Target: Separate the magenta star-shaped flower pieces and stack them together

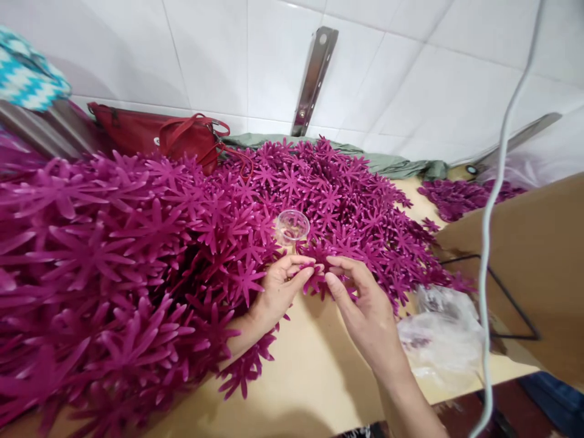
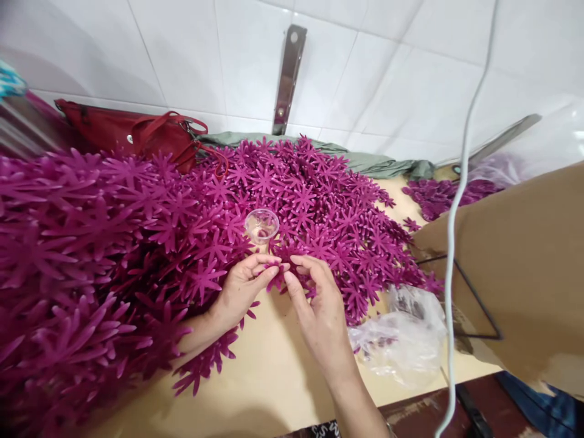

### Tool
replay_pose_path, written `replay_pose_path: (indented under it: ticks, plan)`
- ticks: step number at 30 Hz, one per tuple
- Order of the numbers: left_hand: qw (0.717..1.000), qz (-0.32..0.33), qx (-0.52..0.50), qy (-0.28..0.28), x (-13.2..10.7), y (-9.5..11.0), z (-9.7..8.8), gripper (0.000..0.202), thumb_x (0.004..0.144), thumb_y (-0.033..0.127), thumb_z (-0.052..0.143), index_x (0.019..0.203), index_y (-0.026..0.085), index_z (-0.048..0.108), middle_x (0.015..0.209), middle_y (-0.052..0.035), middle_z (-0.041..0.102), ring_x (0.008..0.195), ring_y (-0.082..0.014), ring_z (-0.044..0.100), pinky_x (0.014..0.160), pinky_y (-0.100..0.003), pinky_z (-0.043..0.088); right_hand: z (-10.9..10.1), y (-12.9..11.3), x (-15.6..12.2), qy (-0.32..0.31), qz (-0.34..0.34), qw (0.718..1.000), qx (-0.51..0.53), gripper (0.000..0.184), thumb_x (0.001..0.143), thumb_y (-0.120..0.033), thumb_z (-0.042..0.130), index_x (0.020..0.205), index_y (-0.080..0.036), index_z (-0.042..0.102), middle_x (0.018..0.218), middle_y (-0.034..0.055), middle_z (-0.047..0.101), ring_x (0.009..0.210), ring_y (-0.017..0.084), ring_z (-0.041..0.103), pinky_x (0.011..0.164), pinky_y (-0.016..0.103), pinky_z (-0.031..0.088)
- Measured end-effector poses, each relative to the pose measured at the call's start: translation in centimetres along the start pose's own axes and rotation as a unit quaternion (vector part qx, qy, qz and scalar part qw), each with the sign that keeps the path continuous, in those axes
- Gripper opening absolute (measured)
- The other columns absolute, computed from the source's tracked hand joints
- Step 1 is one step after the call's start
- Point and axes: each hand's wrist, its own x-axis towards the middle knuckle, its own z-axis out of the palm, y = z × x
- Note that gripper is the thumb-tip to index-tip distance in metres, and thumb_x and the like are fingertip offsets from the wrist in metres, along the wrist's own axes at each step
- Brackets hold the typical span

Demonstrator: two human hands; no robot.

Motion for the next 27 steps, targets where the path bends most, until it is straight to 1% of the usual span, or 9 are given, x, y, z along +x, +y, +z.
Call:
replay_pose_path:
  ticks: [4, 10, 13, 16, 19, 21, 23, 25, 27]
  plan:
    - [1.0, 0.011, 0.002, -0.008, 0.1, 0.0, 0.1, 0.032, 0.077, 0.038, 0.087, 0.09, 0.017, 0.067, 0.062, 0.004, 0.065, 0.053, -0.0094, 0.059, 0.054, -0.021, 0.046, 0.9, 0.5, 0.4, 0.002, 0.018, 0.999, 0.037, 0.027, 0.095, -0.04, 0.069, 0.117, -0.024, 0.07, 0.114, 0.0086, 0.071, 0.101, 0.021, 0.07, 0.091, 0.038, 0.058]
    - [0.999, 0.032, 0.022, 0.0, 0.1, 0.6, 0.3, 0.036, 0.075, 0.036, 0.088, 0.098, 0.017, 0.068, 0.091, -0.0019, 0.072, 0.07, -0.0109, 0.063, 0.065, -0.023, 0.051, 2.3, 1.8, 0.7, 0.046, 0.018, 0.994, 0.096, 0.012, 0.095, -0.033, 0.068, 0.095, -0.022, 0.073, 0.103, 0.0065, 0.074, 0.101, 0.022, 0.069, 0.095, 0.039, 0.054]
    - [1.0, 0.007, 0.009, 0.003, 0.0, 0.7, 0.2, 0.043, 0.074, 0.033, 0.09, 0.106, 0.018, 0.066, 0.084, 0.0017, 0.068, 0.069, -0.0088, 0.06, 0.066, -0.02, 0.049, 2.5, 2.3, 0.6, 0.067, 0.035, 0.992, 0.104, 0.012, 0.096, -0.032, 0.066, 0.095, -0.021, 0.071, 0.1, 0.0064, 0.074, 0.097, 0.021, 0.069, 0.092, 0.038, 0.054]
    - [1.0, -0.015, -0.01, -0.023, 0.0, 0.7, 0.0, 0.045, 0.075, 0.034, 0.09, 0.108, 0.018, 0.064, 0.074, 0.0049, 0.064, 0.063, -0.0074, 0.057, 0.064, -0.019, 0.047, 2.1, 2.0, 1.4, 0.076, -0.01, 0.995, 0.057, 0.01, 0.097, -0.03, 0.064, 0.096, -0.022, 0.07, 0.102, 0.0076, 0.073, 0.1, 0.023, 0.069, 0.093, 0.04, 0.054]
    - [0.999, -0.021, -0.01, -0.024, 0.0, 0.4, -0.1, 0.046, 0.074, 0.033, 0.09, 0.108, 0.017, 0.064, 0.075, 0.0048, 0.064, 0.062, -0.0063, 0.056, 0.064, -0.018, 0.046, 1.2, 0.6, 3.2, 0.104, -0.106, 0.988, -0.043, 0.009, 0.097, -0.028, 0.064, 0.102, -0.023, 0.069, 0.111, 0.0101, 0.073, 0.111, 0.025, 0.067, 0.1, 0.044, 0.05]
    - [1.0, -0.01, -0.003, -0.007, 0.1, 0.1, -0.1, 0.043, 0.077, 0.034, 0.088, 0.108, 0.018, 0.063, 0.081, 0.0027, 0.066, 0.067, -0.0074, 0.059, 0.066, -0.019, 0.048, 0.9, -0.7, 4.6, 0.07, -0.174, 0.978, -0.095, 0.013, 0.1, -0.027, 0.061, 0.109, -0.022, 0.069, 0.119, 0.0117, 0.073, 0.118, 0.026, 0.065, 0.104, 0.045, 0.047]
    - [1.0, 0.017, 0.006, 0.005, 0.3, -0.3, -0.1, 0.044, 0.077, 0.034, 0.087, 0.109, 0.019, 0.061, 0.095, -0.0014, 0.069, 0.081, -0.0121, 0.066, 0.076, -0.024, 0.054, 1.2, -2.0, 5.8, -0.026, -0.224, 0.964, -0.143, 0.018, 0.104, -0.029, 0.056, 0.115, -0.023, 0.068, 0.125, 0.0107, 0.074, 0.121, 0.025, 0.065, 0.112, 0.05, 0.039]
    - [0.998, 0.048, 0.026, 0.01, 0.4, -0.7, -0.2, 0.05, 0.073, 0.032, 0.089, 0.112, 0.021, 0.059, 0.11, -0.0053, 0.07, 0.099, -0.0183, 0.069, 0.088, -0.03, 0.056, 2.1, -3.1, 6.9, -0.126, -0.228, 0.944, -0.204, 0.024, 0.107, -0.035, 0.052, 0.118, -0.023, 0.068, 0.125, 0.0102, 0.075, 0.12, 0.026, 0.066, 0.12, 0.059, 0.023]
    - [0.996, 0.069, 0.05, 0.006, 0.4, -1.2, -0.3, 0.053, 0.072, 0.029, 0.088, 0.114, 0.021, 0.058, 0.116, -0.0074, 0.07, 0.106, -0.0223, 0.069, 0.092, -0.034, 0.057, 3.4, -3.7, 7.8, -0.191, -0.201, 0.923, -0.267, 0.032, 0.108, -0.043, 0.048, 0.119, -0.02, 0.068, 0.123, 0.0133, 0.075, 0.118, 0.029, 0.066, 0.121, 0.066, 0.012]
